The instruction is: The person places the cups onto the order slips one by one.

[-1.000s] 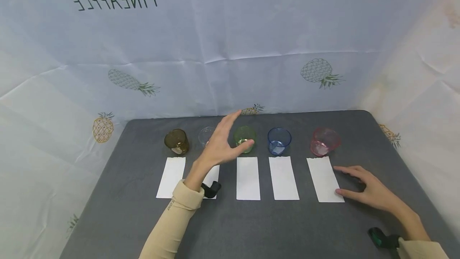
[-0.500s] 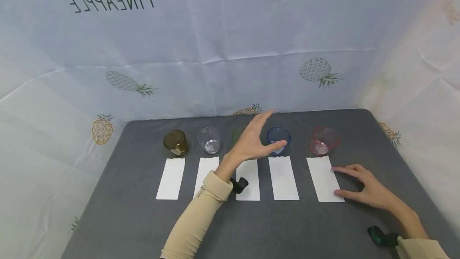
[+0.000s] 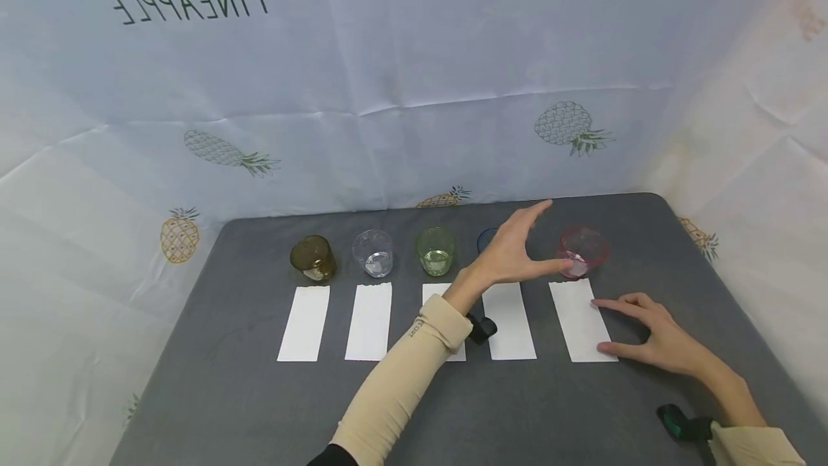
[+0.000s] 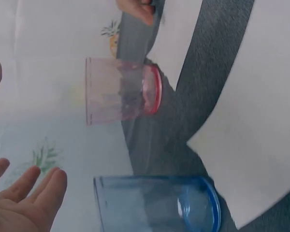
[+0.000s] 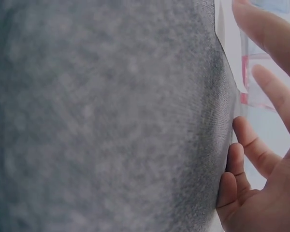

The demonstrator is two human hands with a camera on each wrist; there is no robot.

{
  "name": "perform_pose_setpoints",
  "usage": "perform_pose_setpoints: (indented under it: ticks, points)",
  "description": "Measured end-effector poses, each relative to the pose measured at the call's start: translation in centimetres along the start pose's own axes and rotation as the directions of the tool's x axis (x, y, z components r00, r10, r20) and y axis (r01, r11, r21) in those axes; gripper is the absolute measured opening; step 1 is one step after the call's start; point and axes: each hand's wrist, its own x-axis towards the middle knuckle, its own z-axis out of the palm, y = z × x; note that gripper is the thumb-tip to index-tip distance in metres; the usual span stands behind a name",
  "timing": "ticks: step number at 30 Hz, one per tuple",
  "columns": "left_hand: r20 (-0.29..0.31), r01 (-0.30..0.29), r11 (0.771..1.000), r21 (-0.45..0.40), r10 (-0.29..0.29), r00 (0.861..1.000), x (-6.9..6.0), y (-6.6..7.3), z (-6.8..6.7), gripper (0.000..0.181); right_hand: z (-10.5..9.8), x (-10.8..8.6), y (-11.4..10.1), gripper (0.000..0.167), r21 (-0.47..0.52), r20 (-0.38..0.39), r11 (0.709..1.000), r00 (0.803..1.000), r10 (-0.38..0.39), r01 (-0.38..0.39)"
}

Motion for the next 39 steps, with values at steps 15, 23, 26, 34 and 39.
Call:
perform_pose_setpoints:
  ticks: [15, 23, 26, 34, 39]
  points:
    - [0.068, 0.016, 1.000, 0.013, -0.017, 0.998, 3.3, 0.4, 4.0, 0.097, -0.3, 0.1, -0.3, 0.074, -0.004, 0.020, 1.000, 1.000, 0.014, -0.013]
    - [0.051, 0.105, 0.994, 0.010, -0.106, 0.993, 4.0, -0.4, 5.9, 0.094, -0.2, 0.1, -0.6, 0.074, -0.001, 0.026, 1.000, 0.999, 0.020, -0.020]
    - [0.039, 0.125, 0.992, 0.009, -0.125, 0.991, 4.1, -0.7, 6.1, 0.092, -0.1, 0.1, -0.6, 0.076, -0.003, 0.036, 1.000, 0.999, 0.029, -0.029]
    - [0.031, 0.153, 0.987, 0.052, -0.155, 0.987, 4.4, -1.4, 6.6, 0.086, 0.0, 0.2, -0.4, 0.079, -0.020, 0.036, 0.999, 0.999, 0.030, -0.029]
    - [0.036, 0.126, 0.991, 0.052, -0.128, 0.991, 4.3, -1.3, 6.9, 0.081, 0.2, 0.1, -0.3, 0.080, -0.033, 0.019, 0.999, 1.000, 0.007, -0.006]
